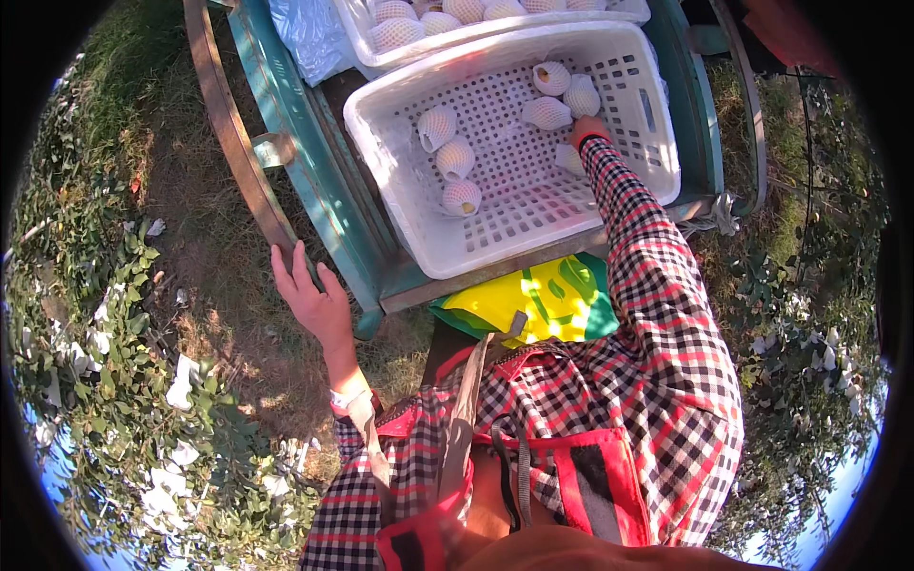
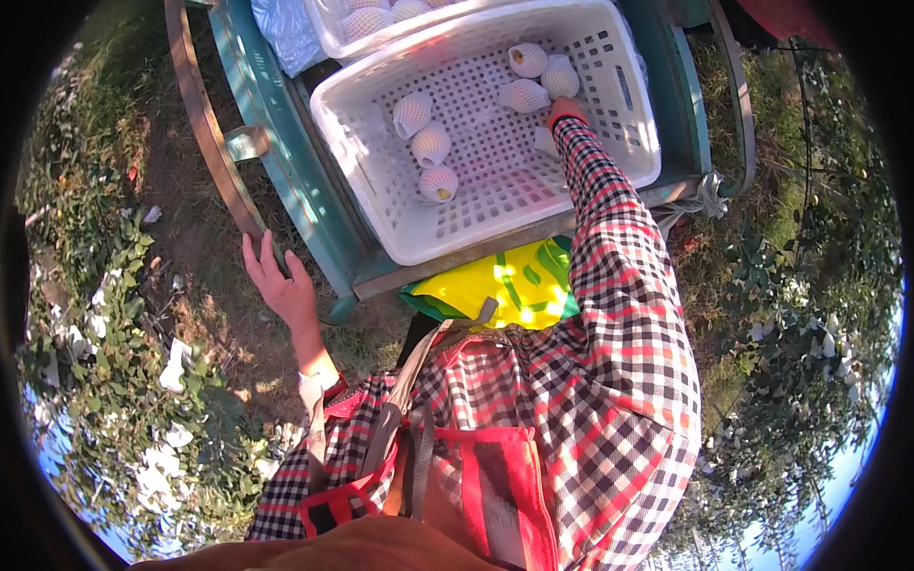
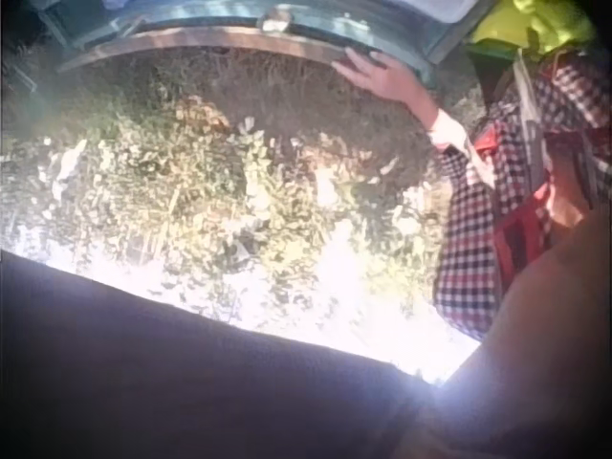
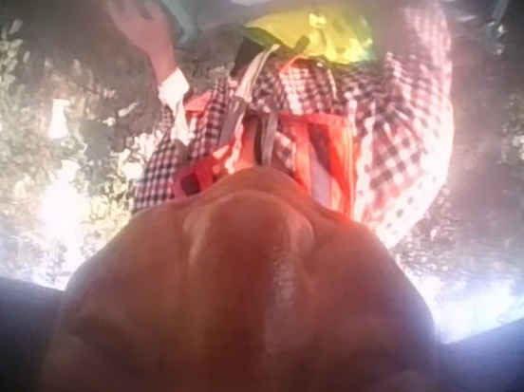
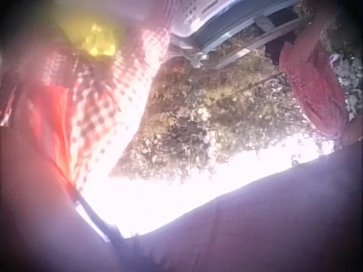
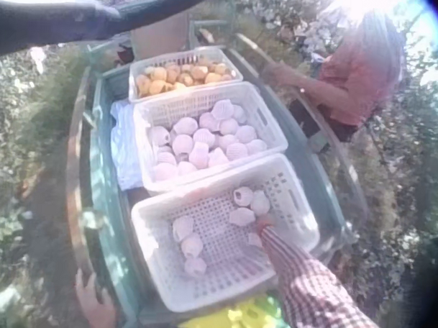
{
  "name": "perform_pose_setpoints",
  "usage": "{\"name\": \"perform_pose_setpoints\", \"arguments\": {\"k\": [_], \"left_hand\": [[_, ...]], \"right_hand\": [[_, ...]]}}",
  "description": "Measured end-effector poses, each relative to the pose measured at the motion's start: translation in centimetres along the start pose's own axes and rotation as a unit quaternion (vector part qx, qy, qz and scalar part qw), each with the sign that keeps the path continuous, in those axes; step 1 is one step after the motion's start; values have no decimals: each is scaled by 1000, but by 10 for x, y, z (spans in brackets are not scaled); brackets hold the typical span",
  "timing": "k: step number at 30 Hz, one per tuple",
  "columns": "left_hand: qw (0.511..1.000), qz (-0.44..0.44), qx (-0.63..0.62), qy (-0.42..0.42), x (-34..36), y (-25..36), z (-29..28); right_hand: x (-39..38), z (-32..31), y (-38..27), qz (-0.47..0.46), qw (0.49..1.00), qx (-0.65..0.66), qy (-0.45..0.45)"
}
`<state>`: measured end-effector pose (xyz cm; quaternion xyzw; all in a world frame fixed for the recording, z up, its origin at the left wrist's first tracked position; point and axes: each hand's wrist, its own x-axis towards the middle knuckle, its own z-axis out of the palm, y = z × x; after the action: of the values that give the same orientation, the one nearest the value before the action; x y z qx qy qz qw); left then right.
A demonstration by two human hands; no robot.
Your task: The person wraps individual apples in white foam netting and places them into a white plastic crate on a green cart. The person also retrieves additional netting from a sack and continues wrapping apples one at a time.
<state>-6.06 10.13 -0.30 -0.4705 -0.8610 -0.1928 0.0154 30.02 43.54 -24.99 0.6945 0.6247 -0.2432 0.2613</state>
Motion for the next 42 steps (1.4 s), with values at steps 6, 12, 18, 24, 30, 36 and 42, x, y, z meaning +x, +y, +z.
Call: {"name": "perform_pose_setpoints", "arguments": {"k": [6,12,18,24,30,36,42], "left_hand": [[994,81,23,77,11,9,-1],[965,15,-258,40,89,62,62],[859,-209,-443,-149,255,-11,232],[778,-266,-385,-419,299,-20,360],[726,-266,-493,-400,284,-29,391],[750,-214,-518,-351,302,-43,394],[981,-59,-175,-54,330,-12,335]], "right_hand": [[39,22,25,137,988,59,29],[36,26,24,162,981,43,101],[11,-3,10,87,994,16,60],[-6,-33,24,52,997,48,39],[-48,-88,23,11,957,289,-26],[-68,-110,28,-247,774,583,-2],[-91,-120,17,-294,512,791,-161]]}}
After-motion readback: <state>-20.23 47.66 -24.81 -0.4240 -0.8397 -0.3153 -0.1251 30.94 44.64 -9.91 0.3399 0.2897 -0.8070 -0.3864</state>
